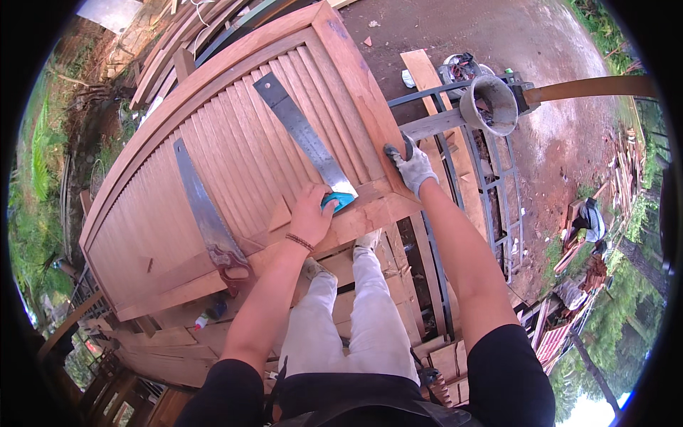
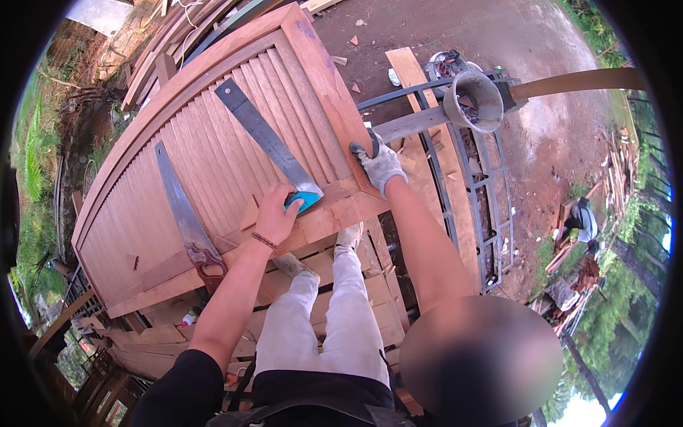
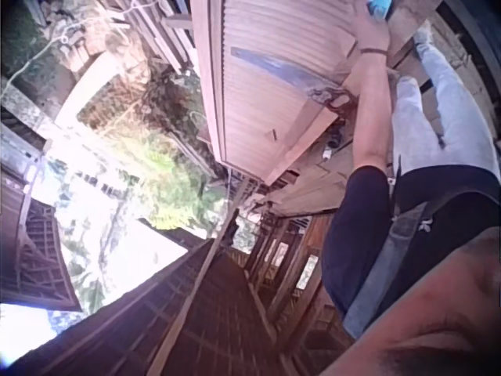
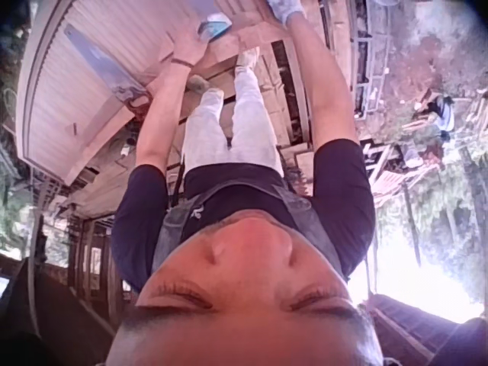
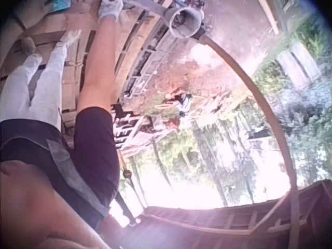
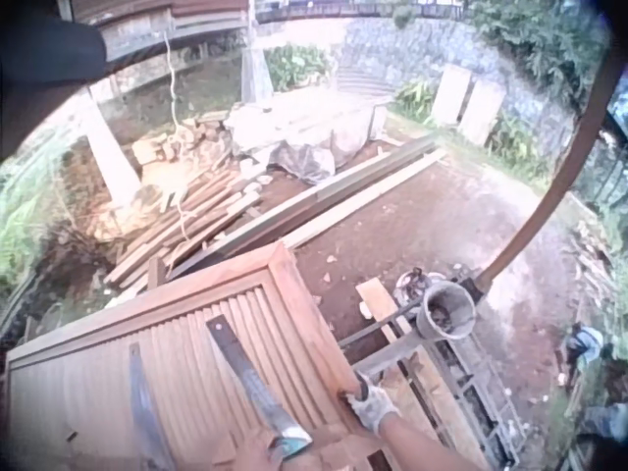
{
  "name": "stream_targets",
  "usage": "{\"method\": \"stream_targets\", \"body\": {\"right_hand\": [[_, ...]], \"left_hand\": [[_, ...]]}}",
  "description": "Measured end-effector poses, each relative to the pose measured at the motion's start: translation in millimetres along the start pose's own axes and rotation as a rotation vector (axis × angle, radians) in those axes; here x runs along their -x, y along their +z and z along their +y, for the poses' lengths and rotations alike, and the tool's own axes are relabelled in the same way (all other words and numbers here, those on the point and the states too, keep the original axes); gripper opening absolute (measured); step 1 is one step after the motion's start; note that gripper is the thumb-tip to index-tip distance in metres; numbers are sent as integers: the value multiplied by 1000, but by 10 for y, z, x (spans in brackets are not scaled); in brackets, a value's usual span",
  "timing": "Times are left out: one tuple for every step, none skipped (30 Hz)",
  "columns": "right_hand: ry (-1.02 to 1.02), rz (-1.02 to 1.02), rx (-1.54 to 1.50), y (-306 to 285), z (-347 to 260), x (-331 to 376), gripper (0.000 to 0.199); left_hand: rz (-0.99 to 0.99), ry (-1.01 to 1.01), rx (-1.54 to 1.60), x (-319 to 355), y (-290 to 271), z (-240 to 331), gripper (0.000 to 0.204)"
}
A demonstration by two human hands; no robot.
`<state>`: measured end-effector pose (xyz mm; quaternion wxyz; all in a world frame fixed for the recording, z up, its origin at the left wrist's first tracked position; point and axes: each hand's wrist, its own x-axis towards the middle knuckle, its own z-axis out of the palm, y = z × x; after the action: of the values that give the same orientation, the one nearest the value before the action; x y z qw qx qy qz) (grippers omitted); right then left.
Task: The person aligns a wooden slat panel on a workbench, applies wood glue to a frame piece, and secures it with a nail gun. They use a metal ruler and a blue sanding block to check alignment and smooth edges during the process.
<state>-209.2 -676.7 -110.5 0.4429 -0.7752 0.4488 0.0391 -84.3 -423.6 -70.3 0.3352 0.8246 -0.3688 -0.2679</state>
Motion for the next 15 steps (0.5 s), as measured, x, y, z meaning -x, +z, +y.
{"method": "stream_targets", "body": {"right_hand": [[0,0,0,1,-1,0,74],[1,1,-1,3,9,0,74],[-2,-11,1,28,11,2,74],[-7,-15,7,15,15,-13,74],[-12,-19,13,21,20,-23,74],[-28,-10,18,18,34,-34,73],[-44,-1,23,34,38,-39,73],[-61,8,28,47,46,-41,73],[-70,9,11,48,84,-61,73],[-80,9,-7,56,118,-76,73],[-90,9,-24,60,152,-89,73],[-78,0,-41,52,153,-95,72],[-65,-10,-58,44,155,-93,70],[-53,-18,-75,39,157,-87,69],[-52,-48,-66,10,122,-79,73]], "left_hand": [[-40,6,41,-22,32,59,23],[-80,11,82,-79,111,133,21],[-117,12,121,-121,166,195,20],[-105,11,124,-175,236,232,19],[-94,11,126,-226,302,262,19],[-82,15,135,-276,381,279,19],[-54,17,145,-310,440,271,19],[-45,16,127,-313,473,257,18],[-35,16,110,-334,498,269,17],[-26,16,93,-345,520,280,16],[-7,21,82,-344,548,296,17],[11,30,70,-346,570,321,17],[30,38,58,-344,579,341,18],[37,29,46,-341,582,346,19],[50,19,33,-339,594,341,20]]}}
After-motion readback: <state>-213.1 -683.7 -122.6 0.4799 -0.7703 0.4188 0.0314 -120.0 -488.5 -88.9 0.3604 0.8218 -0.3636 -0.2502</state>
